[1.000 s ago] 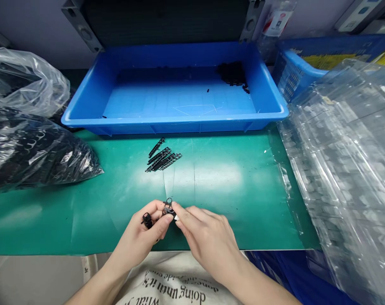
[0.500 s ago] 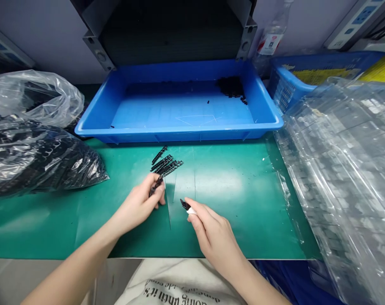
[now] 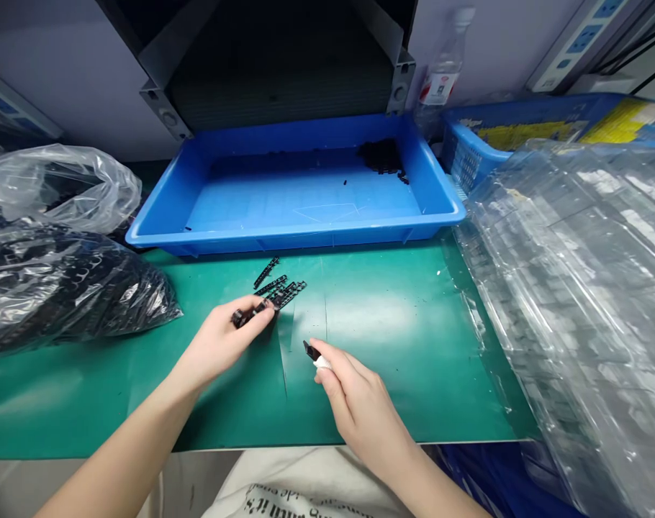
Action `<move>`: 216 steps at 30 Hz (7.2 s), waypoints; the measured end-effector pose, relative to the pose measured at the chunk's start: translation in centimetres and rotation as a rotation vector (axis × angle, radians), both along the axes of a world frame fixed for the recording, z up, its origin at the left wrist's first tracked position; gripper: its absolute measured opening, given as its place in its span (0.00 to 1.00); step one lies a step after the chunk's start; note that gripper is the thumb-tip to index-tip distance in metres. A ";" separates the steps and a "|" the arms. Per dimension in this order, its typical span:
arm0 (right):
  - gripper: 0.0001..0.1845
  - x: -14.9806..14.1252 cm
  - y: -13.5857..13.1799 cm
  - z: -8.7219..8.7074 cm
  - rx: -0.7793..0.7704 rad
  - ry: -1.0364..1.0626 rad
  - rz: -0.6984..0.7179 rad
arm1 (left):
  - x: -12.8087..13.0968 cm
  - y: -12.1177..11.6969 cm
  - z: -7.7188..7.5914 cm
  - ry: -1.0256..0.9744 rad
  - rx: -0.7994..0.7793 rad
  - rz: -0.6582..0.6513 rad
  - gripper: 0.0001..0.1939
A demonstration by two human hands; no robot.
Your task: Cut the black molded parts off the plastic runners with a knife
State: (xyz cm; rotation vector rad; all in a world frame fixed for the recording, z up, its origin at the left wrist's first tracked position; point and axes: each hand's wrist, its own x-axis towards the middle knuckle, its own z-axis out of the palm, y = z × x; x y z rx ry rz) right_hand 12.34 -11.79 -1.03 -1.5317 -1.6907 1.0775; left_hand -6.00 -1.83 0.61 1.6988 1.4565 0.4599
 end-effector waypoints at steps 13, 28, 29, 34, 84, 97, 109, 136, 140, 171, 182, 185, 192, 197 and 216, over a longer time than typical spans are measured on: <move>0.09 -1.9 1.9 1.8 -0.195 0.178 -0.058 | 0.5 -6.1 0.0 -0.688 -0.747 0.078 0.16; 0.20 -0.9 0.1 1.1 0.083 -0.243 0.248 | 0.0 -6.6 -1.0 -0.570 -0.546 0.202 0.10; 0.20 -1.0 0.1 1.1 0.104 -0.265 0.247 | 0.0 -6.6 -1.0 -0.558 -0.533 0.202 0.09; 0.20 -1.2 0.1 1.2 0.173 -0.323 0.269 | 0.0 -6.6 -0.9 -0.512 -0.486 0.204 0.08; 0.20 -0.4 -0.2 0.0 0.022 -0.031 -0.020 | 1.3 2.7 -1.4 0.571 0.232 -0.128 0.09; 0.20 -0.8 0.4 0.3 -0.109 0.045 -0.039 | 1.0 3.2 -2.4 0.652 0.291 0.023 0.12; 0.14 -1.0 2.1 1.0 -0.240 0.297 -0.214 | 1.1 -3.7 1.0 0.009 0.043 -0.117 0.05; 0.20 -1.2 0.8 1.4 0.193 -0.338 0.197 | 0.5 -5.8 -1.4 -0.644 -0.469 0.273 0.11; 0.20 -1.4 0.8 1.2 0.189 -0.345 0.184 | 0.5 -5.8 -1.5 -0.605 -0.453 0.273 0.11; 0.20 -0.8 0.8 0.5 -0.098 -0.029 -0.108 | 2.5 2.9 -2.0 0.497 0.275 -0.096 0.12; 0.13 0.2 2.4 0.6 -0.236 0.222 -0.187 | 2.6 -4.0 0.2 0.058 0.175 -0.144 0.05; 0.17 -0.2 2.3 0.9 -0.315 0.357 -0.104 | 2.4 -4.7 0.3 -0.197 -0.133 -0.037 0.06; 0.14 -0.7 2.0 0.6 -0.228 0.298 -0.037 | 2.0 -5.5 -0.5 -0.606 -0.622 0.089 0.08; 0.19 -0.3 1.1 0.6 -0.031 0.010 0.107 | 1.5 -5.7 -0.9 -0.593 -0.520 0.123 0.08; 0.18 -0.7 0.7 0.8 0.195 -0.344 0.199 | 1.3 -5.6 -1.0 -0.577 -0.541 0.140 0.06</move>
